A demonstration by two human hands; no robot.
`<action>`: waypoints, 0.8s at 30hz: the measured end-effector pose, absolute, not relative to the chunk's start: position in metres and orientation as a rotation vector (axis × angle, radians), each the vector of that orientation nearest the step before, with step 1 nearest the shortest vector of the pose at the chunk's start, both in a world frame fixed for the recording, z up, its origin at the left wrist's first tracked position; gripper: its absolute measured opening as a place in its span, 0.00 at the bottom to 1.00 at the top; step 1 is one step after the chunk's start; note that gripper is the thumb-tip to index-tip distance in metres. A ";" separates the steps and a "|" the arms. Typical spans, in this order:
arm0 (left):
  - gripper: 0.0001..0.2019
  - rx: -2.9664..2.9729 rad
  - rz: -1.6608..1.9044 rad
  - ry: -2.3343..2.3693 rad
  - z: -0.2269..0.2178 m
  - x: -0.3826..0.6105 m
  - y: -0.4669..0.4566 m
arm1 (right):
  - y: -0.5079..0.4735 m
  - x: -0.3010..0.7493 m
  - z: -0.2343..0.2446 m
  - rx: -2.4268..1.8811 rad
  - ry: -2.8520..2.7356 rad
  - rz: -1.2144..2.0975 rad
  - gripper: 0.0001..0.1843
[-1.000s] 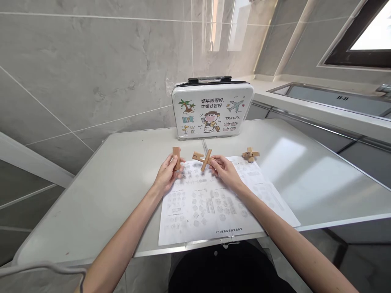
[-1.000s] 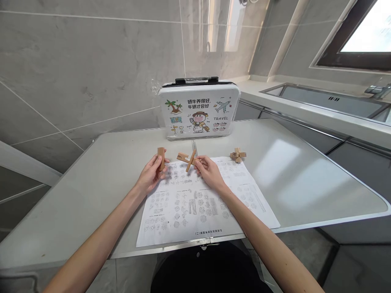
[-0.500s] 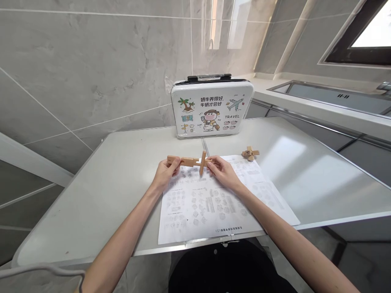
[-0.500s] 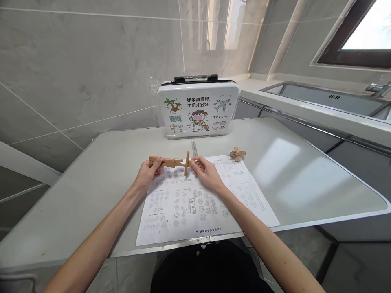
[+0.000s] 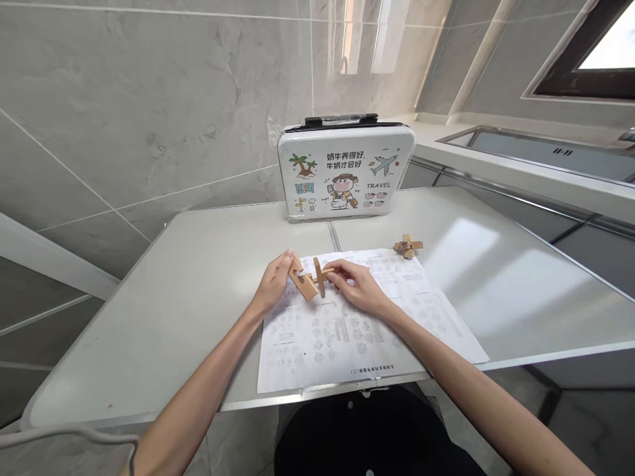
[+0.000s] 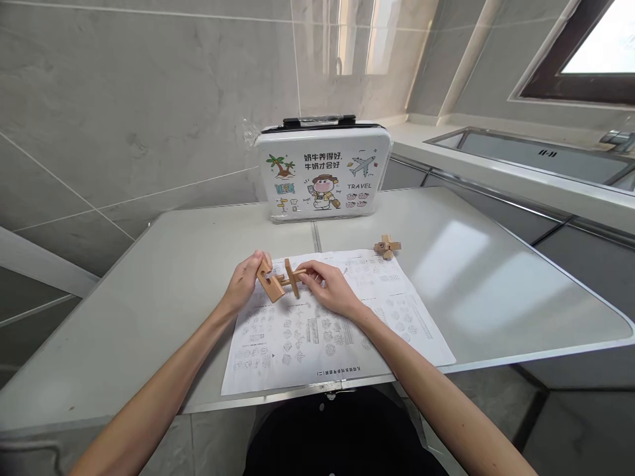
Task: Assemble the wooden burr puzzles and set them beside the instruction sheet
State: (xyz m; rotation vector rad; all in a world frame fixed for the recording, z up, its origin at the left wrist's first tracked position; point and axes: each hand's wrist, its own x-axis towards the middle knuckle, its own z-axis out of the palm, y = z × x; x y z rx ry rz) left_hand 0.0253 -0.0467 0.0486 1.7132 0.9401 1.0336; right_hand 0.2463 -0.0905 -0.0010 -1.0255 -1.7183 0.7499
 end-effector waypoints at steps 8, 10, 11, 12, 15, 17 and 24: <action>0.25 1.670 0.908 0.915 0.048 0.027 -0.054 | -0.095 0.240 -0.001 -0.956 -1.881 0.639 0.09; 0.25 1.705 0.912 0.917 0.047 0.027 -0.053 | -0.096 0.239 -0.001 -0.948 -1.901 0.632 0.09; 0.24 1.732 0.920 0.923 0.046 0.027 -0.052 | -0.096 0.239 -0.002 -0.944 -1.908 0.630 0.09; 0.25 1.759 0.928 0.932 0.047 0.027 -0.051 | -0.096 0.239 -0.002 -0.939 -1.913 0.628 0.09; 0.25 1.817 0.925 0.956 0.047 0.026 -0.050 | -0.097 0.238 -0.001 -0.920 -1.923 0.628 0.08; 0.25 1.841 0.911 0.959 0.048 0.026 -0.049 | -0.098 0.237 0.000 -0.904 -1.930 0.631 0.08; 0.23 1.860 0.843 0.944 0.046 0.024 -0.046 | -0.100 0.237 0.003 -0.871 -1.954 0.617 0.09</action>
